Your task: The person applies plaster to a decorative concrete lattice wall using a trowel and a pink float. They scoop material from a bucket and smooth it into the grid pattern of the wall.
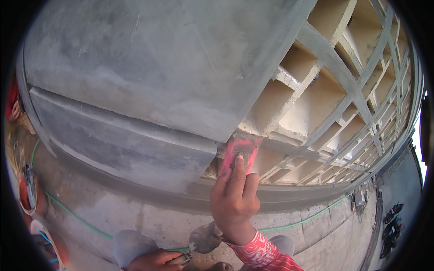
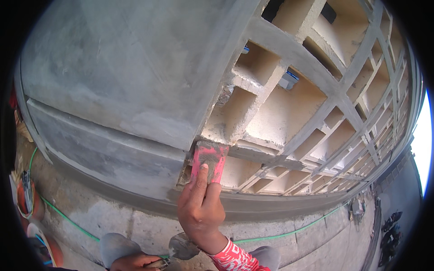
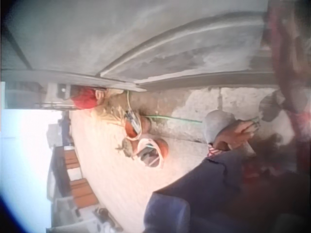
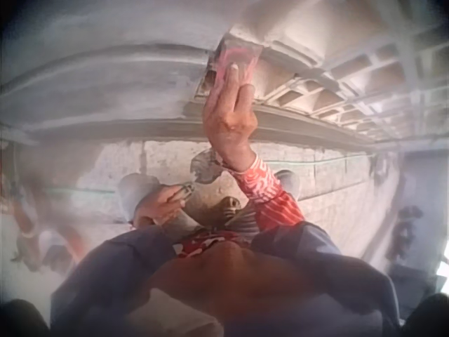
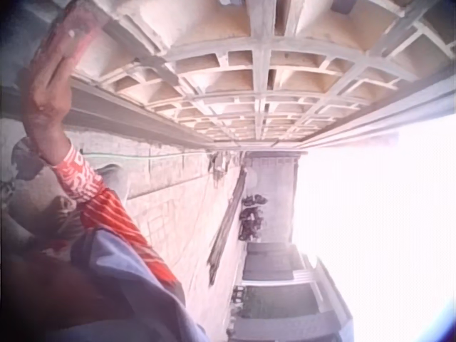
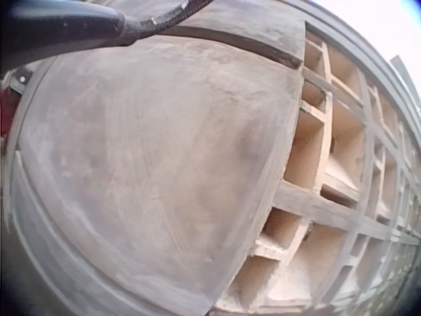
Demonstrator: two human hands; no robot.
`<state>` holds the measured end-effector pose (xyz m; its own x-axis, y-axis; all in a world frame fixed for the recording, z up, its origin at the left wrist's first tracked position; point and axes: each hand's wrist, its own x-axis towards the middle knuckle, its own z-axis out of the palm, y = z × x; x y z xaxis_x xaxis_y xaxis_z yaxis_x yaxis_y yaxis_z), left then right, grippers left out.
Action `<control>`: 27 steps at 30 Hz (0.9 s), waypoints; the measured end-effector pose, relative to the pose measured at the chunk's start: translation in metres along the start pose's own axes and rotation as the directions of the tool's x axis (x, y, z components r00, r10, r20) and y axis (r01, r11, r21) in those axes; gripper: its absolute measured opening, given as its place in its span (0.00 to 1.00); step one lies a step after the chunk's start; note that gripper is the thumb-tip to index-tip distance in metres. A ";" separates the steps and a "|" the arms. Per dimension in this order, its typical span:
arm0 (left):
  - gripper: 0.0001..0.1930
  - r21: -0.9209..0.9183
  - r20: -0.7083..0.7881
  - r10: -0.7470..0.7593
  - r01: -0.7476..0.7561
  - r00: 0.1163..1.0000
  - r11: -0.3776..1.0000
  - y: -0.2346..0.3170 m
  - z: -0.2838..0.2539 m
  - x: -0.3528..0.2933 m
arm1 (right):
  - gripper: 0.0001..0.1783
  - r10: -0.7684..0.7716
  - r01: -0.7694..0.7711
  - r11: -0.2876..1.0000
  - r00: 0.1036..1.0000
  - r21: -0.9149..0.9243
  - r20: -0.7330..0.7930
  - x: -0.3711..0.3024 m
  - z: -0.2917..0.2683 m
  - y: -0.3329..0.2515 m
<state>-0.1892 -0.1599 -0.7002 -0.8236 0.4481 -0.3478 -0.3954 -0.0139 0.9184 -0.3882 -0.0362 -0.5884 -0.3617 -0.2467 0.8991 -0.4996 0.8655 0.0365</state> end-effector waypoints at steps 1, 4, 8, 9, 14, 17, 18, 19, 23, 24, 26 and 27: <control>0.11 0.006 -0.008 -0.004 0.004 1.000 1.000 0.000 0.001 0.001 | 0.22 0.003 -0.001 0.999 0.999 -0.050 0.036 -0.005 -0.001 0.001; 0.08 0.030 -0.023 0.002 -0.002 1.000 1.000 0.006 -0.001 -0.003 | 0.21 -0.034 0.042 0.995 0.996 -0.088 0.083 -0.011 -0.023 0.014; 0.10 0.006 -0.010 -0.004 0.004 1.000 1.000 0.018 -0.001 -0.007 | 0.24 -0.416 0.414 0.858 0.907 -0.302 0.064 0.007 -0.057 0.060; 0.10 0.060 -0.032 0.038 -0.036 0.999 0.998 0.009 -0.001 -0.004 | 0.24 -0.499 0.499 0.807 0.862 -0.317 0.088 0.014 -0.059 0.070; 0.10 0.135 -0.039 0.126 -0.120 0.991 0.984 -0.004 0.001 0.003 | 0.24 -0.786 0.768 0.553 0.610 -0.322 0.103 0.053 -0.051 0.101; 0.08 0.168 -0.086 0.076 -0.060 0.993 0.984 0.007 0.006 0.004 | 0.24 -0.849 0.815 0.462 0.520 -0.348 0.090 0.062 -0.043 0.104; 0.07 0.175 -0.081 0.074 -0.059 0.994 0.983 0.010 0.006 0.005 | 0.24 -0.859 0.823 0.445 0.503 -0.353 0.089 0.063 -0.042 0.103; 0.07 0.182 -0.077 0.072 -0.057 0.994 0.982 0.012 0.006 0.006 | 0.25 -0.867 0.827 0.442 0.493 -0.347 0.070 0.065 -0.039 0.101; 0.08 0.188 -0.138 0.011 0.015 0.990 0.982 0.011 0.011 0.008 | 0.28 -0.878 0.824 0.406 0.472 -0.394 0.083 0.072 -0.036 0.090; 0.09 0.258 -0.185 0.044 0.005 0.982 0.966 0.001 0.014 0.010 | 0.29 -0.875 0.819 0.392 0.473 -0.419 0.105 0.073 -0.036 0.087; 0.10 0.398 -0.261 0.123 -0.009 0.957 0.918 -0.015 0.017 0.016 | 0.31 -0.860 0.821 0.335 0.467 -0.462 0.206 0.073 -0.037 0.080; 0.10 0.385 -0.249 0.093 0.010 0.964 0.923 -0.014 0.017 0.018 | 0.32 -0.847 0.822 0.304 0.464 -0.481 0.259 0.074 -0.038 0.077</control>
<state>-0.1914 -0.1368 -0.7164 -0.9319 0.2084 -0.2970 -0.2170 0.3361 0.9165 -0.4234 0.0293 -0.5028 0.0517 -0.9604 0.2737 -0.0701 0.2699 0.9603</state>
